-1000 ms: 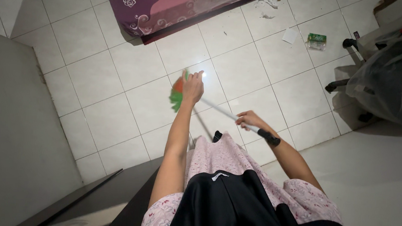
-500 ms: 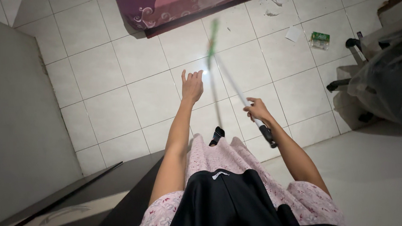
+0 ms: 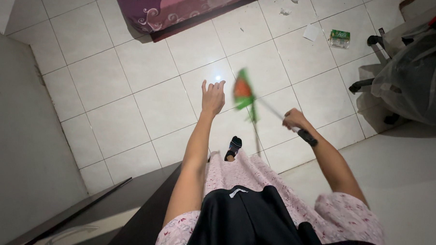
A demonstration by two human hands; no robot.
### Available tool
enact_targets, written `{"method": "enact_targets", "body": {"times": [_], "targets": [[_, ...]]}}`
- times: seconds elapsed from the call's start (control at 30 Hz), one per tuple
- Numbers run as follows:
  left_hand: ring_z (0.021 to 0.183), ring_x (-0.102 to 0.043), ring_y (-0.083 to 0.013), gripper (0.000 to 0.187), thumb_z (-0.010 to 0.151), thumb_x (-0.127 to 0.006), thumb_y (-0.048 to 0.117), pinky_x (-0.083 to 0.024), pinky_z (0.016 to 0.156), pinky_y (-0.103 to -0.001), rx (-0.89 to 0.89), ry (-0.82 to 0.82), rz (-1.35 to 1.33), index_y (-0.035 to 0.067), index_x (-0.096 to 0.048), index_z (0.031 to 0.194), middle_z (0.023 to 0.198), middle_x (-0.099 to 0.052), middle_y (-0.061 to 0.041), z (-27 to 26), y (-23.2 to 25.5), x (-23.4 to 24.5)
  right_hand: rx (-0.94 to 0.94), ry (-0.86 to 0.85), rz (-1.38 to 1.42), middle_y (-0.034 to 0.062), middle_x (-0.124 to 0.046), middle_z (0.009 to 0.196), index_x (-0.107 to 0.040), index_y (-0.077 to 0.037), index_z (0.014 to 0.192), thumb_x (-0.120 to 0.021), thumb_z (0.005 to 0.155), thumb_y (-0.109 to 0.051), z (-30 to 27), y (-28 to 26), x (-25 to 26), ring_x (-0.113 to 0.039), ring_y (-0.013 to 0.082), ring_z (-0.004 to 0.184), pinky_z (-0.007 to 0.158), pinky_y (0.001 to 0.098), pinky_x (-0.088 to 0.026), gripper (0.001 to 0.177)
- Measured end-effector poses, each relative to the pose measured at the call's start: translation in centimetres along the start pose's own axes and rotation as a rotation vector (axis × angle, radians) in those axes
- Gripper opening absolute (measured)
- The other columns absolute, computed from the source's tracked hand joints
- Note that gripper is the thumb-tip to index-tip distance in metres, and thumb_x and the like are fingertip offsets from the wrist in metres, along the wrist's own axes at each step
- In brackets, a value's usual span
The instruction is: The person is using a broom to sweep pieces of paper and debris on a tiled floor.
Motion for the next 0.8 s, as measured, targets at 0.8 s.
{"method": "enact_targets", "body": {"times": [0.8], "targets": [[0.105,-0.061,-0.0271,0.037,0.093,-0.057,0.010,-0.025,0.120,-0.057,0.199,0.089,0.017,0.011,-0.060,0.131,0.107,-0.067,-0.007,-2.8,-6.9,3.4,0.217,-0.461,0.292,0.0167,-0.074,0.076,-0.057,0.011,0.136,-0.072,0.082,0.001,-3.2,-14.5,-18.1,-0.057,0.0143,0.045,0.036,0.0296,-0.041,0.056]]}}
Point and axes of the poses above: each hand's wrist, its own z-axis towards the middle knuckle, its own x-axis out of the back of the hand, y = z × x, the point moved 4 cm from there along z, towards the middle knuckle
